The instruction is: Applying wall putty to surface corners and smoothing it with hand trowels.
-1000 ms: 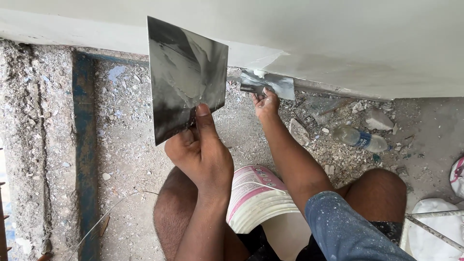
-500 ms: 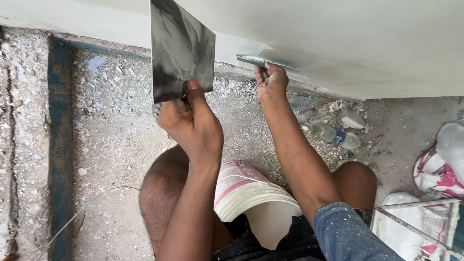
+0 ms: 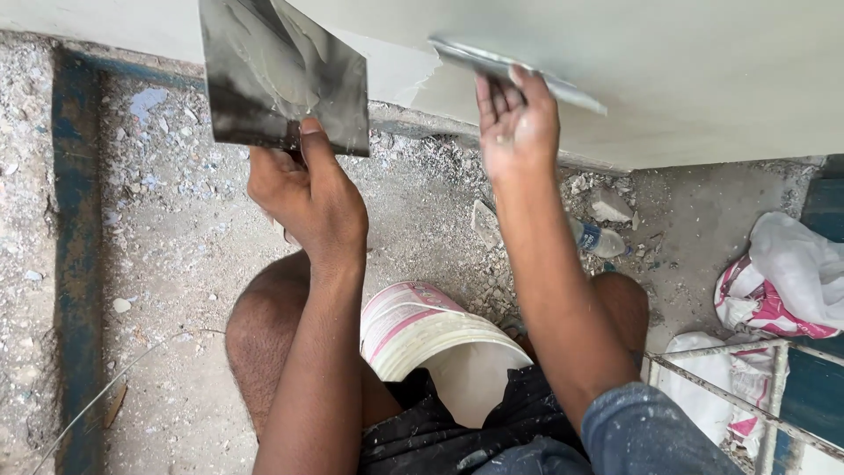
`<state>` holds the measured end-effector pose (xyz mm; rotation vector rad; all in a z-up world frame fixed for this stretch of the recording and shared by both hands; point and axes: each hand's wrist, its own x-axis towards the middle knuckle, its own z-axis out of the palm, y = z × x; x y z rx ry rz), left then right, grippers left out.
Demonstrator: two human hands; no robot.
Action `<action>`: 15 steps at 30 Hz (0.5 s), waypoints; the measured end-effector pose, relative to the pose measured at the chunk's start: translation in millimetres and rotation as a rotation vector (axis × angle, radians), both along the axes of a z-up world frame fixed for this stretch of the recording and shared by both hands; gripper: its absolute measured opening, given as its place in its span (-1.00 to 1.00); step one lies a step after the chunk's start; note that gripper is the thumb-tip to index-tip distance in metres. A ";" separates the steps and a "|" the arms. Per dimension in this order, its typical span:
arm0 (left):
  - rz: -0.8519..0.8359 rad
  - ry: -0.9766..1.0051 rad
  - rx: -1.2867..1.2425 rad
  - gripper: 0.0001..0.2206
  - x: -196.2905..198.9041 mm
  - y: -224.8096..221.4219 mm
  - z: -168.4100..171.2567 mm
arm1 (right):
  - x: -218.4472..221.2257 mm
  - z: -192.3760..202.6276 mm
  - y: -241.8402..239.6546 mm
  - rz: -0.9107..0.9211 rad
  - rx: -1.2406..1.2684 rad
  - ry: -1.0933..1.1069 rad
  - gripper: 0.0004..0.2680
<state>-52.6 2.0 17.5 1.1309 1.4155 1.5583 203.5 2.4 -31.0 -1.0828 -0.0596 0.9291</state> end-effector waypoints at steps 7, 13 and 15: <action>-0.109 -0.340 -0.208 -0.90 8.7 0.8 -14.3 | 46.2 -50.9 -210.7 -0.039 0.184 -0.693 -0.97; -0.521 -0.888 -0.891 -0.76 60.2 -23.9 -29.7 | 25.2 35.7 -207.6 0.647 0.400 -1.728 -0.79; -0.598 -0.477 -0.771 -0.77 61.7 -28.1 -49.0 | 0.5 63.9 -175.7 0.533 0.291 -2.097 -0.83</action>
